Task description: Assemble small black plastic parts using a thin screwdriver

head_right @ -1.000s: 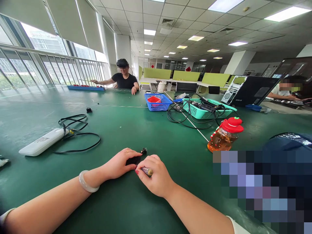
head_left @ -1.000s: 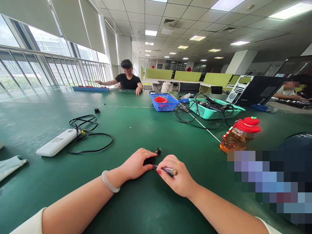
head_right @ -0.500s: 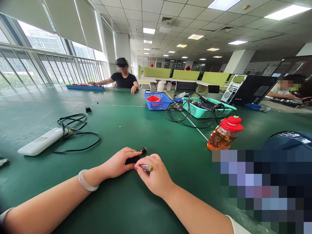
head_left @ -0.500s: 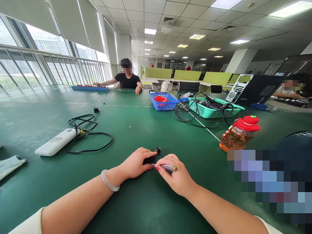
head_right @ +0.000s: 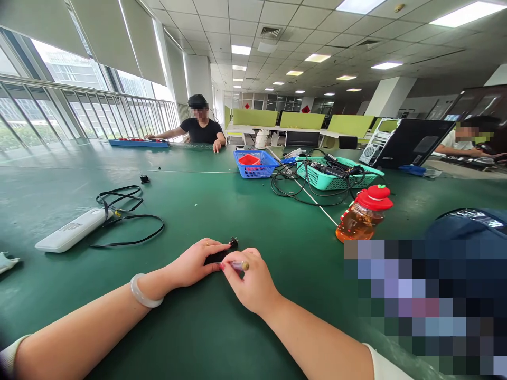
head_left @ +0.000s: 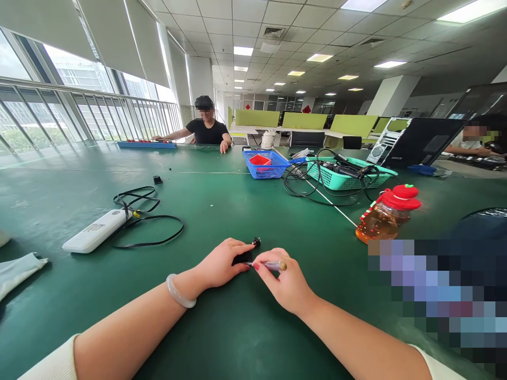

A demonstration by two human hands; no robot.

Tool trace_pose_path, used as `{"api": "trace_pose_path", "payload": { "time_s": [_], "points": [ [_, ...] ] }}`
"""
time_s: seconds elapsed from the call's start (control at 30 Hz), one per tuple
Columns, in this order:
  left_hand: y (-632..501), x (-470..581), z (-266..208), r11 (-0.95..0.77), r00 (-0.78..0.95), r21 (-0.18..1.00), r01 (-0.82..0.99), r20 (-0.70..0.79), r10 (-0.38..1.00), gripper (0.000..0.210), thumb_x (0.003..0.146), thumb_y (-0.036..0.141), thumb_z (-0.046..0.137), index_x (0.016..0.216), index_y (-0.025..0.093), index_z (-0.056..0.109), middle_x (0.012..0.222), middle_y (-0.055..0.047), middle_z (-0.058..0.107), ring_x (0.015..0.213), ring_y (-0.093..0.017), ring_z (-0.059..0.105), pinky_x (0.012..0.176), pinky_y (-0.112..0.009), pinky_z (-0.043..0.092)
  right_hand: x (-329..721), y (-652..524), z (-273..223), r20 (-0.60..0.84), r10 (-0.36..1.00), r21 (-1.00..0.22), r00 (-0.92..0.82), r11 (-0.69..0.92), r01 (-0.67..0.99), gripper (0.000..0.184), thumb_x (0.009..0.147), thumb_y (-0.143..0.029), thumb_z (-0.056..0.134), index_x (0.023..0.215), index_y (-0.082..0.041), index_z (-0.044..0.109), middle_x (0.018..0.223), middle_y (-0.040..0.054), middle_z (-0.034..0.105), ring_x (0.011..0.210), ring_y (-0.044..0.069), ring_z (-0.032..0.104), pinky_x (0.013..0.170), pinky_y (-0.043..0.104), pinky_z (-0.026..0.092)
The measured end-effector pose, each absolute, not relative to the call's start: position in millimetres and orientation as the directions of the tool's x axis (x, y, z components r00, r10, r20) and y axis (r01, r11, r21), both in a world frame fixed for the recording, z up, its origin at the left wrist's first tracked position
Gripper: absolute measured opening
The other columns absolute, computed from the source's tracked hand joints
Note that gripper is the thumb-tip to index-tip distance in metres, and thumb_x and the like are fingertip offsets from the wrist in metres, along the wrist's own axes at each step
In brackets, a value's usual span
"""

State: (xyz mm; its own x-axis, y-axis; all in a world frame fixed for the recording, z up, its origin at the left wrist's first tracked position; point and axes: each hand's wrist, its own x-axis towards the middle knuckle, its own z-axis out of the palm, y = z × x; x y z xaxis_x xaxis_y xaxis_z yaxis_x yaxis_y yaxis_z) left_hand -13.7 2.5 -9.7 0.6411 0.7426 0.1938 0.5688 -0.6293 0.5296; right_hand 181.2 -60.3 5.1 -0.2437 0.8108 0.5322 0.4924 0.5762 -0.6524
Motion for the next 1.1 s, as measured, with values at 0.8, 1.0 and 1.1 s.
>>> {"api": "trace_pose_path", "payload": {
  "time_s": [0.8, 1.0, 1.1],
  "points": [
    [0, -12, -1, -0.682, 0.649, 0.469, 0.561, 0.262, 0.714, 0.042, 0.086, 0.028, 0.065, 0.128, 0.026, 0.061, 0.123, -0.007, 0.067, 0.112, -0.024, 0.058, 0.101, -0.042, 0.047, 194, -40, -4, 0.427, 0.891, -0.796, -0.155, 0.452, 0.404, 0.022, 0.09, -0.039, 0.056, 0.081, -0.023, 0.069, 0.084, 0.0025, 0.069, 0.085, 0.02, 0.065, 0.081, 0.034, 0.052],
    [-2, -12, 1, -0.699, 0.618, 0.457, 0.549, 0.342, 0.708, 0.037, 0.092, 0.03, 0.055, 0.128, 0.026, 0.059, 0.121, -0.007, 0.067, 0.11, -0.023, 0.058, 0.1, -0.043, 0.048, 198, -48, 4, 0.604, 0.77, -0.701, -0.206, 0.637, 0.321, 0.017, 0.092, -0.034, 0.057, 0.085, -0.025, 0.069, 0.089, 0.0043, 0.069, 0.09, 0.02, 0.064, 0.083, 0.036, 0.053],
    [-2, -12, 2, -0.677, 0.543, 0.45, 0.582, 0.406, 0.736, 0.034, 0.093, 0.028, 0.05, 0.126, 0.025, 0.06, 0.119, -0.006, 0.068, 0.109, -0.023, 0.058, 0.1, -0.044, 0.048, 203, -44, 4, 0.64, 0.765, -0.706, -0.069, 0.622, 0.34, 0.017, 0.092, -0.035, 0.057, 0.087, -0.025, 0.069, 0.092, 0.0056, 0.068, 0.09, 0.021, 0.064, 0.083, 0.037, 0.053]
  ]
}}
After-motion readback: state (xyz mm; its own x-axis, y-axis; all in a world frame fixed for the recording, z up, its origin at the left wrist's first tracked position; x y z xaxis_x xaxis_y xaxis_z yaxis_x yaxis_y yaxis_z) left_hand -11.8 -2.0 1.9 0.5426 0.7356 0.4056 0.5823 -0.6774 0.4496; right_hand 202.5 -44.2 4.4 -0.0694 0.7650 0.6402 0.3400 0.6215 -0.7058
